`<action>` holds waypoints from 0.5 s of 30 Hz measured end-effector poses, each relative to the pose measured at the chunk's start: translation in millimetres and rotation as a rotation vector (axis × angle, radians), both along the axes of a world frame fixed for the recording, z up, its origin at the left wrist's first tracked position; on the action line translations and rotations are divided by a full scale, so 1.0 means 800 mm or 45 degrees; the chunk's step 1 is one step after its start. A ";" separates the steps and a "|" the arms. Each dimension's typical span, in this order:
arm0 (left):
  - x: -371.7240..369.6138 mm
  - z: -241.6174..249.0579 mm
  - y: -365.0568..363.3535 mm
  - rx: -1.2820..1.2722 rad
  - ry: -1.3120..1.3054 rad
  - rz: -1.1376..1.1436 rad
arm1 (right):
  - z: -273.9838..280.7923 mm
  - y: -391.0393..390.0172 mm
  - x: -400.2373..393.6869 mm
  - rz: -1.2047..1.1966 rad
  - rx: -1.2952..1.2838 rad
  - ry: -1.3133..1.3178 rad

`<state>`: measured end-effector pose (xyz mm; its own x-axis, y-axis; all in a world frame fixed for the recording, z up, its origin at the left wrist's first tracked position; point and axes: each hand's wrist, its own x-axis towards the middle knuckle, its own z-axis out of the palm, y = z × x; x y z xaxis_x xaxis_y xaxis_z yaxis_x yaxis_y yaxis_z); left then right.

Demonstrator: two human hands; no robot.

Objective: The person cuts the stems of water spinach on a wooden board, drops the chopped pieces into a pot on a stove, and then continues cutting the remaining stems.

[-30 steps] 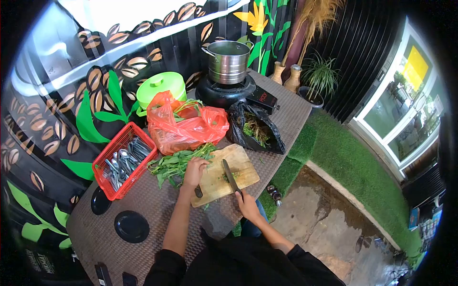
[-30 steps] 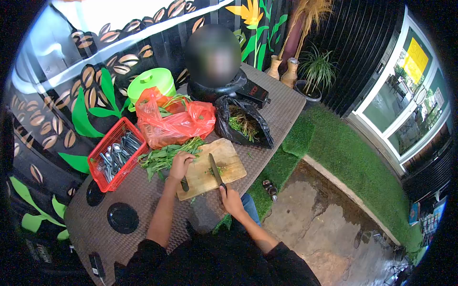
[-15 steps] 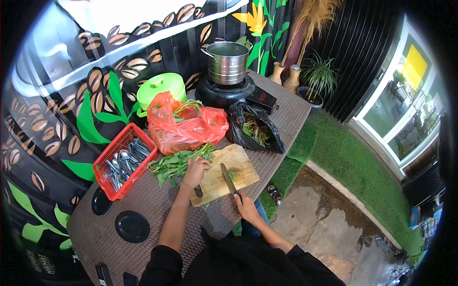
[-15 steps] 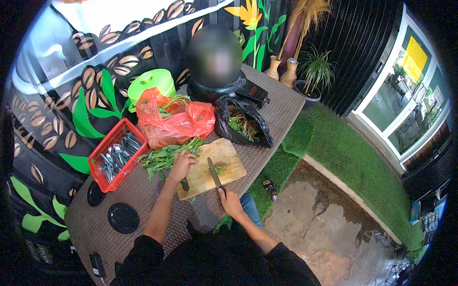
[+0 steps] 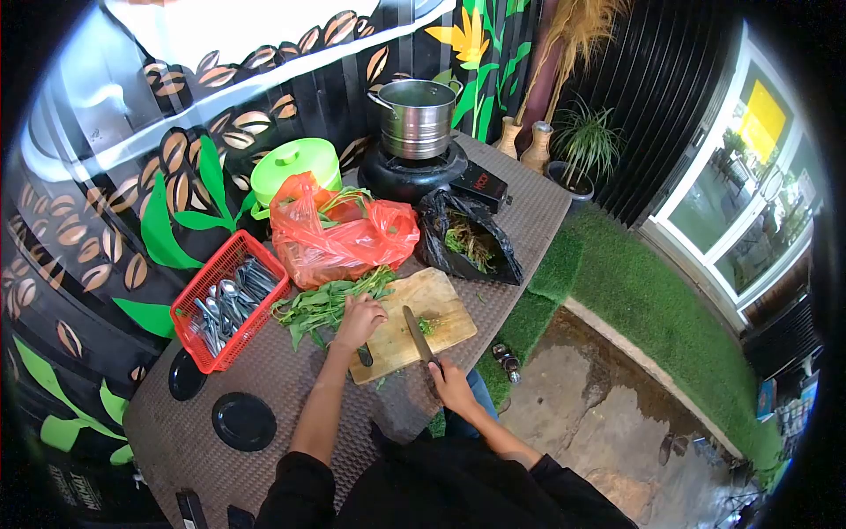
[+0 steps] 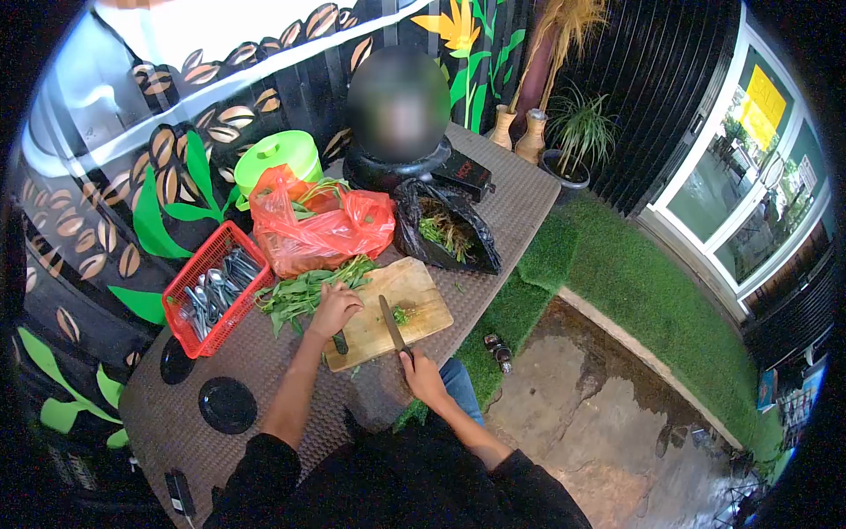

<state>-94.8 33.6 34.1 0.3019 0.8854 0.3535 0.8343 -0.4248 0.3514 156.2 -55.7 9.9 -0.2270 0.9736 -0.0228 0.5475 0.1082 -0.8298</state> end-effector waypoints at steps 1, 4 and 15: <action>0.005 -0.003 -0.004 0.033 -0.071 0.017 | 0.000 -0.001 -0.001 -0.012 -0.004 0.007; 0.018 -0.006 -0.016 0.043 -0.171 0.087 | 0.001 -0.006 -0.006 -0.019 -0.021 -0.027; 0.035 -0.025 -0.032 -0.097 -0.046 0.158 | 0.012 0.005 -0.009 0.009 0.009 -0.346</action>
